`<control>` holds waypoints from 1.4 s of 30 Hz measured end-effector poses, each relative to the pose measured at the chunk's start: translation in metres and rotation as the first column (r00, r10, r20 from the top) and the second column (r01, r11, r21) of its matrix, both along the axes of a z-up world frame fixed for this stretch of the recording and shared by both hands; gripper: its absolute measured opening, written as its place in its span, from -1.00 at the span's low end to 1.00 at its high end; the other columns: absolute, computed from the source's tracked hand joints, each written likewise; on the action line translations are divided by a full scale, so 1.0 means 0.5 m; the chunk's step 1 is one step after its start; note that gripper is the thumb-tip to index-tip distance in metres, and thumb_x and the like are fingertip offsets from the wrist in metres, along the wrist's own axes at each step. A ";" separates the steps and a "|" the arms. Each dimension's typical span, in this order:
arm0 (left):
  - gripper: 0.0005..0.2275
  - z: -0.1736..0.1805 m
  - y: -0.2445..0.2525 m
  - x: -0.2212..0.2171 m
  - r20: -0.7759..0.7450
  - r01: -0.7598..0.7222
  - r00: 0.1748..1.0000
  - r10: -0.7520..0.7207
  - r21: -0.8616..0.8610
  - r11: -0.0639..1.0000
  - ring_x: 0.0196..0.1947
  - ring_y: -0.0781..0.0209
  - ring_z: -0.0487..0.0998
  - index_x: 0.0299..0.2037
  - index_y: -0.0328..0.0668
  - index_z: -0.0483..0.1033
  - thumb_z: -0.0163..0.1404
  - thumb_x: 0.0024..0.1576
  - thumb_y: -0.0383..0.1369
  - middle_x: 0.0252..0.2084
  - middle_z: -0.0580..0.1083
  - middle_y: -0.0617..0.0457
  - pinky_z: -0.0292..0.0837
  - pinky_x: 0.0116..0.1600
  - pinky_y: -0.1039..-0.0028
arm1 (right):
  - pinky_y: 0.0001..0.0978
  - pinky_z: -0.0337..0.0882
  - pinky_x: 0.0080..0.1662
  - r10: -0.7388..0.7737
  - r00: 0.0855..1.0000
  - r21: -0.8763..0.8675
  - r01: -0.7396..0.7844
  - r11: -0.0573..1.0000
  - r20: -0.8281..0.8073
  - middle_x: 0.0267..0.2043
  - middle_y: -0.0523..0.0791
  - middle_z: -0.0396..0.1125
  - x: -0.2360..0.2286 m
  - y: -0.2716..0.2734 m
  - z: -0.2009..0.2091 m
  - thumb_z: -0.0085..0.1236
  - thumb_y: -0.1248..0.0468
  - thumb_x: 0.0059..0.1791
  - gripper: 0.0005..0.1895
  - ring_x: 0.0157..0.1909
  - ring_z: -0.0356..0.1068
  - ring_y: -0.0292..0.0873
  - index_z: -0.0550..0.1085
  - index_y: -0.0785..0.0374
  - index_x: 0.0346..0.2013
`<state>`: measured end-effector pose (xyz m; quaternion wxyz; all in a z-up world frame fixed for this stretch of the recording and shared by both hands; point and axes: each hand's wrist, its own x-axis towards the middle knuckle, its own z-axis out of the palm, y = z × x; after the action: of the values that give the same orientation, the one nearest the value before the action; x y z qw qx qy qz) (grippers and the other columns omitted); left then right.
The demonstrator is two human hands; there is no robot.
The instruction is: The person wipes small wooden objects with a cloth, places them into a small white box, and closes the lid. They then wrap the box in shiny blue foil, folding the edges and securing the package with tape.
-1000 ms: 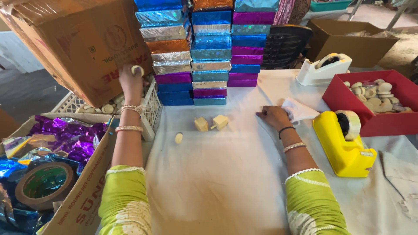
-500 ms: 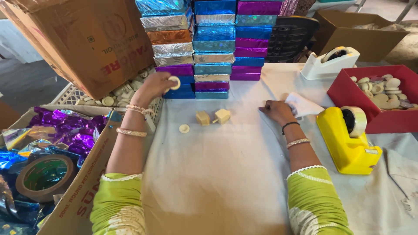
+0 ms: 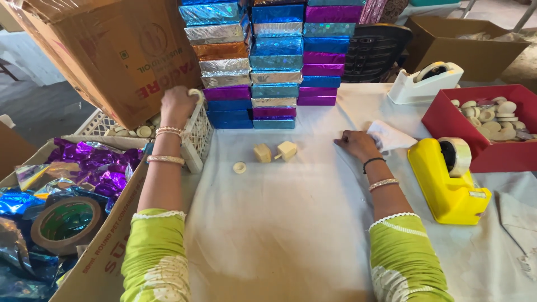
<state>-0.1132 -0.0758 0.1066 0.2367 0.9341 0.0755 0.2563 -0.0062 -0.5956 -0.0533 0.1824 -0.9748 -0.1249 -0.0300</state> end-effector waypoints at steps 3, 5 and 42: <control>-0.76 -0.018 0.033 0.019 0.008 -0.260 0.965 0.261 0.121 0.958 -0.14 -0.23 0.60 -0.21 -0.33 0.61 0.12 0.16 -0.25 -0.16 0.57 -0.32 0.51 -0.08 0.09 | -0.05 0.44 -0.10 -0.003 1.000 -0.015 0.003 1.000 -0.010 -0.27 0.00 0.51 0.004 0.000 -0.002 0.13 -0.20 -0.02 -0.51 -0.16 0.49 0.09 0.56 0.19 -0.26; -0.75 -0.050 0.066 0.051 0.024 -0.358 0.933 0.360 0.201 0.912 -0.12 -0.22 0.62 -0.21 -0.38 0.60 0.10 0.19 -0.27 -0.15 0.58 -0.32 0.55 -0.06 0.09 | -0.05 0.44 -0.09 -0.004 1.000 -0.014 0.004 1.000 -0.009 -0.26 -0.01 0.51 0.005 0.000 -0.004 0.13 -0.20 -0.02 -0.52 -0.15 0.49 0.09 0.56 0.17 -0.25; -0.71 -0.211 -0.488 0.017 0.457 0.694 0.720 -0.522 -0.467 0.548 -0.22 -0.29 0.49 0.13 -0.18 0.28 -0.23 0.41 -0.14 -0.18 0.45 -0.33 0.37 -0.16 0.16 | -0.30 0.44 -0.06 0.183 0.922 0.570 -0.358 0.740 0.341 -0.13 0.01 0.48 -0.102 0.094 0.206 0.01 0.39 0.05 -0.75 -0.14 0.45 -0.15 0.50 0.33 0.01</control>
<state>-0.1046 -0.3197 0.0013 0.6063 0.7284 -0.2099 0.2403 -0.0571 -0.5485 0.0499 0.4776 -0.8176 -0.2723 -0.1709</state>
